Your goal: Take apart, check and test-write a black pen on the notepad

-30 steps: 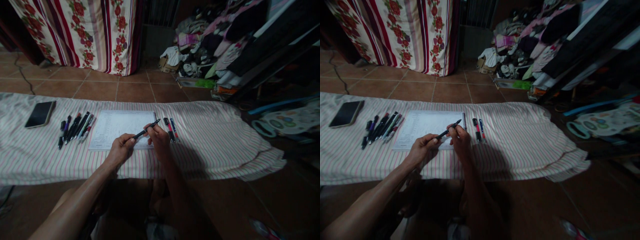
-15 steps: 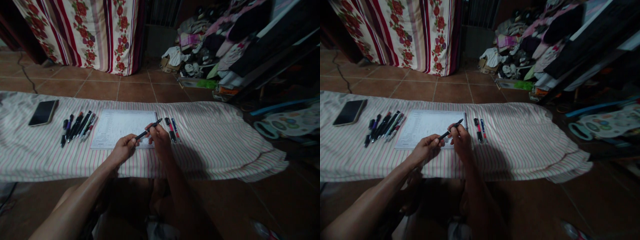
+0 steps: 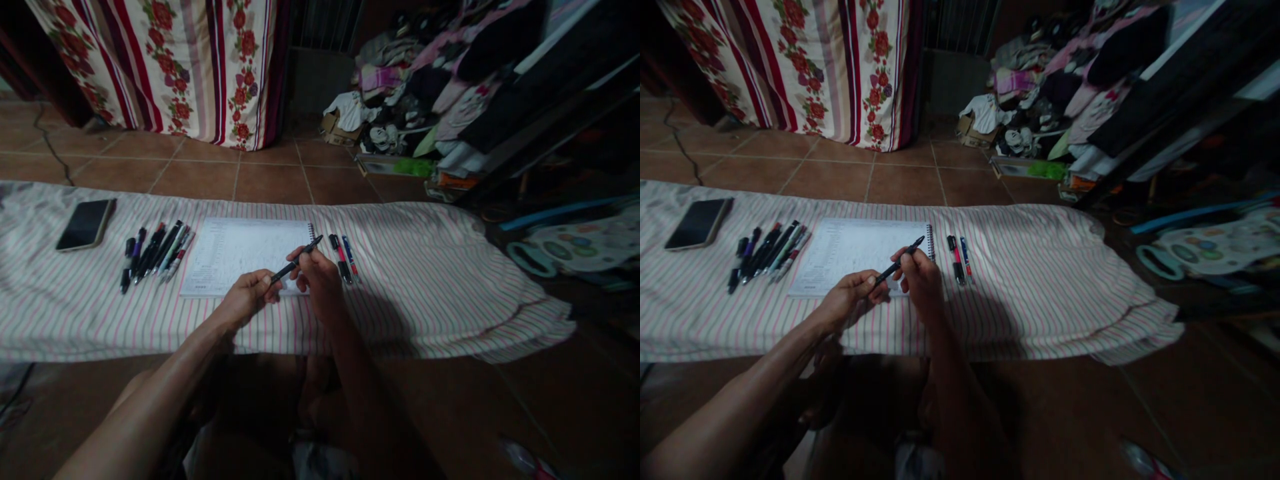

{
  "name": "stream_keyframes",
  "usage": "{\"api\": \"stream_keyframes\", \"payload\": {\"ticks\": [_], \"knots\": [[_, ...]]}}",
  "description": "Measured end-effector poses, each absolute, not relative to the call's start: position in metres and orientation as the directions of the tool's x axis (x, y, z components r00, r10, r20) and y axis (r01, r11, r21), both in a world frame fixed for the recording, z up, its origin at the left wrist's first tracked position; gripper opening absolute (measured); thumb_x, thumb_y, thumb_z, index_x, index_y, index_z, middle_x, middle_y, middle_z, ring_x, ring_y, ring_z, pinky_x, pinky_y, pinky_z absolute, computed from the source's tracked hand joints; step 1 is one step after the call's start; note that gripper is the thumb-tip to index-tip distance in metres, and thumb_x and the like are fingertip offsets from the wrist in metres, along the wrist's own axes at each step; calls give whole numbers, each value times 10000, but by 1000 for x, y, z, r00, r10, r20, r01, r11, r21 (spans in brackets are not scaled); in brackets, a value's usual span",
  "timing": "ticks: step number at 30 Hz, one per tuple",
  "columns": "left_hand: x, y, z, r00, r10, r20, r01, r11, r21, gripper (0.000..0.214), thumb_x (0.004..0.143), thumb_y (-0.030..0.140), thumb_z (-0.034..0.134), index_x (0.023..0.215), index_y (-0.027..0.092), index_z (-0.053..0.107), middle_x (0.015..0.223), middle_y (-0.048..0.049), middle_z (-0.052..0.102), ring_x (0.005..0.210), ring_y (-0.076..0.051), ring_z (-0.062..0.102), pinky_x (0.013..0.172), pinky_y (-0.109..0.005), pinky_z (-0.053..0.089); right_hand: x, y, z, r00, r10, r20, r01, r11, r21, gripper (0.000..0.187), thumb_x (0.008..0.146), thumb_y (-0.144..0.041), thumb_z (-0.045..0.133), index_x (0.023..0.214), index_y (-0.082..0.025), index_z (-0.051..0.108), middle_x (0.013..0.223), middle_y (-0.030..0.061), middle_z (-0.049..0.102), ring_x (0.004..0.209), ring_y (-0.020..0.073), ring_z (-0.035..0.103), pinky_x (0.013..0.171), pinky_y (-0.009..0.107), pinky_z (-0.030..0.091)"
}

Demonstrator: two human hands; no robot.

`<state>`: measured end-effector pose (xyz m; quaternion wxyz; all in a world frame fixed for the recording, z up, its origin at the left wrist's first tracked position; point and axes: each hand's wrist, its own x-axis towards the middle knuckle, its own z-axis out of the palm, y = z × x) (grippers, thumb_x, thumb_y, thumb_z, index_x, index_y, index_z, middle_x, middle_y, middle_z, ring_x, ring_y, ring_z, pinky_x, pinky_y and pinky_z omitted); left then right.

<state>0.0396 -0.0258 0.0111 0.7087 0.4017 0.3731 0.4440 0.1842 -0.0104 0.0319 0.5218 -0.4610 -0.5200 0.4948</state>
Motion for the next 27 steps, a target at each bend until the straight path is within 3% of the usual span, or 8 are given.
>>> {"api": "stream_keyframes", "payload": {"ticks": [7,16,27], "knots": [[37,-29,15,328,922,-203,-373,324,869,239,741,357,634,645,144,589,518,30,444,535,-121,482,651,-287,392,178,-12,28,-11,994,110,-110,108,-988,246,813,-416,480,807,-183,557,715,-10,597,498,75,542,354,154,392],[37,-26,12,406,886,-225,-433,403,806,206,739,306,613,657,117,621,461,43,397,444,-117,470,564,-286,379,179,-8,26,42,996,85,-161,90,-983,281,795,-446,504,802,-168,547,782,6,589,496,68,556,372,164,460],[39,-26,12,431,878,-206,-546,436,716,191,746,258,606,637,102,615,430,57,354,403,-81,375,529,-261,354,180,-6,19,18,998,66,-144,68,-987,318,803,-498,472,791,-184,523,522,-33,578,435,106,593,391,188,483]]}}
